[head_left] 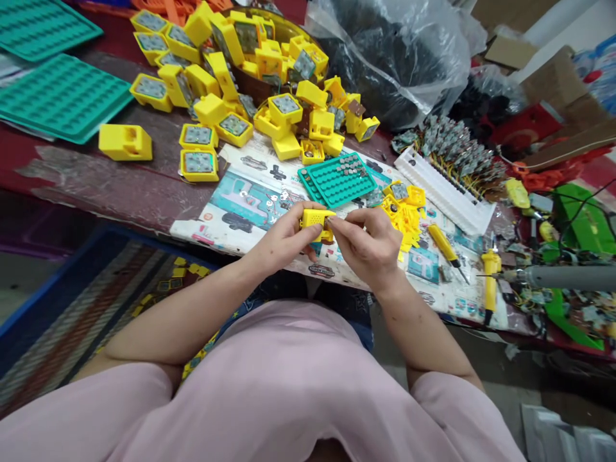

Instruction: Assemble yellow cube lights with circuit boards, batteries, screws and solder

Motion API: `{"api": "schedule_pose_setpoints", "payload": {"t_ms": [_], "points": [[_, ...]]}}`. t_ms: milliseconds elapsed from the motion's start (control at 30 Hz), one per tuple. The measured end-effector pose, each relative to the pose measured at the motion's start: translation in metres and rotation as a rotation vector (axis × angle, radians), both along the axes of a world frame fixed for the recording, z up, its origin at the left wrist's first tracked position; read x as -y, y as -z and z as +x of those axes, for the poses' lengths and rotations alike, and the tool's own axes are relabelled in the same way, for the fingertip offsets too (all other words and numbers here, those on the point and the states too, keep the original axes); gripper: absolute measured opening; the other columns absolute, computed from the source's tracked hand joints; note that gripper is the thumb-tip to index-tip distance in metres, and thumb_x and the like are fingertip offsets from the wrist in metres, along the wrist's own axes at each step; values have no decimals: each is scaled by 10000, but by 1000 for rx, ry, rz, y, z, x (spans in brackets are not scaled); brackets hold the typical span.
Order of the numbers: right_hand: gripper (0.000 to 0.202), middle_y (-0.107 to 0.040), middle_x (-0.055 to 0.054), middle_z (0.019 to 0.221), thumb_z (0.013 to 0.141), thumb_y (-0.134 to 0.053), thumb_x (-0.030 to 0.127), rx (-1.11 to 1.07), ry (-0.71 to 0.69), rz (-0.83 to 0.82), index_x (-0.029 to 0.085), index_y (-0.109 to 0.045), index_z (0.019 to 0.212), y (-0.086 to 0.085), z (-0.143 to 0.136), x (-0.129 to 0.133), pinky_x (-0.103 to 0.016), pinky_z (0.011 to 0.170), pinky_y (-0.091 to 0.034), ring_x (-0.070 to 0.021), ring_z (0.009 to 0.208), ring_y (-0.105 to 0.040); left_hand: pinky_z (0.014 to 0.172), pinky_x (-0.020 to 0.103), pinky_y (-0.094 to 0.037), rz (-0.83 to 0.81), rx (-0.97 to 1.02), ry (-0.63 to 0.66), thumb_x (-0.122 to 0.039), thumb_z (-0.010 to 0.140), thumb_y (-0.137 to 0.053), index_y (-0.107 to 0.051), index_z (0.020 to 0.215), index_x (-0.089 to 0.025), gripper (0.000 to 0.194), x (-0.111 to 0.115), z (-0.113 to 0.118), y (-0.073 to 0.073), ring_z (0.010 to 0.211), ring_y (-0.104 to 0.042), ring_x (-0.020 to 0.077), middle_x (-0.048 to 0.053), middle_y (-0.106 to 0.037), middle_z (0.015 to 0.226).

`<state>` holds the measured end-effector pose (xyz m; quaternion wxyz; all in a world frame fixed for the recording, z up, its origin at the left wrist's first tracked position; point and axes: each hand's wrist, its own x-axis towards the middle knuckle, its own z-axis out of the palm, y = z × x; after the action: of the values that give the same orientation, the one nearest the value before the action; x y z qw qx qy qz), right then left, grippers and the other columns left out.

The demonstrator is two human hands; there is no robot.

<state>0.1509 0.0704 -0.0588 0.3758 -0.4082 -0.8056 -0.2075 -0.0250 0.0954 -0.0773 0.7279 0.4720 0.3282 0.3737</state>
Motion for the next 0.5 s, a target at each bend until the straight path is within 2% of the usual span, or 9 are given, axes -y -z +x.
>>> {"api": "schedule_pose_setpoints", "payload": {"t_ms": [100,200,367,500], "points": [[153,-694,-8,826,894,-623,150,97,-26,-29,259,-680,985,-1,5,3,-252,630,-467,-116,722,-604,489,203,-579,49,-27,-22,-392,758,-728,-517,1093,-189,444,4,2,2,833,-650,173,17,-581,920],[178,-697,-26,878,921,-563,130,99,-65,-121,231,-675,1015,-1,8,10,-244,672,-481,-120,793,-632,490,197,-574,92,-49,-12,-372,792,-696,-519,1120,-186,416,8,3,6,742,-618,133,9,-583,892],[174,-682,-47,901,928,-534,120,10,12,-241,196,-678,990,5,4,23,-241,682,-503,-131,808,-641,495,192,-563,97,-83,-8,-376,795,-704,-541,1132,-185,421,11,5,13,702,-619,123,11,-602,894],[103,-657,-50,881,926,-570,170,-182,96,-312,191,-671,933,11,-3,30,-243,686,-523,-139,812,-641,488,190,-555,102,-111,26,-391,829,-683,-544,1161,-192,411,15,8,16,633,-615,104,6,-622,885]]}}
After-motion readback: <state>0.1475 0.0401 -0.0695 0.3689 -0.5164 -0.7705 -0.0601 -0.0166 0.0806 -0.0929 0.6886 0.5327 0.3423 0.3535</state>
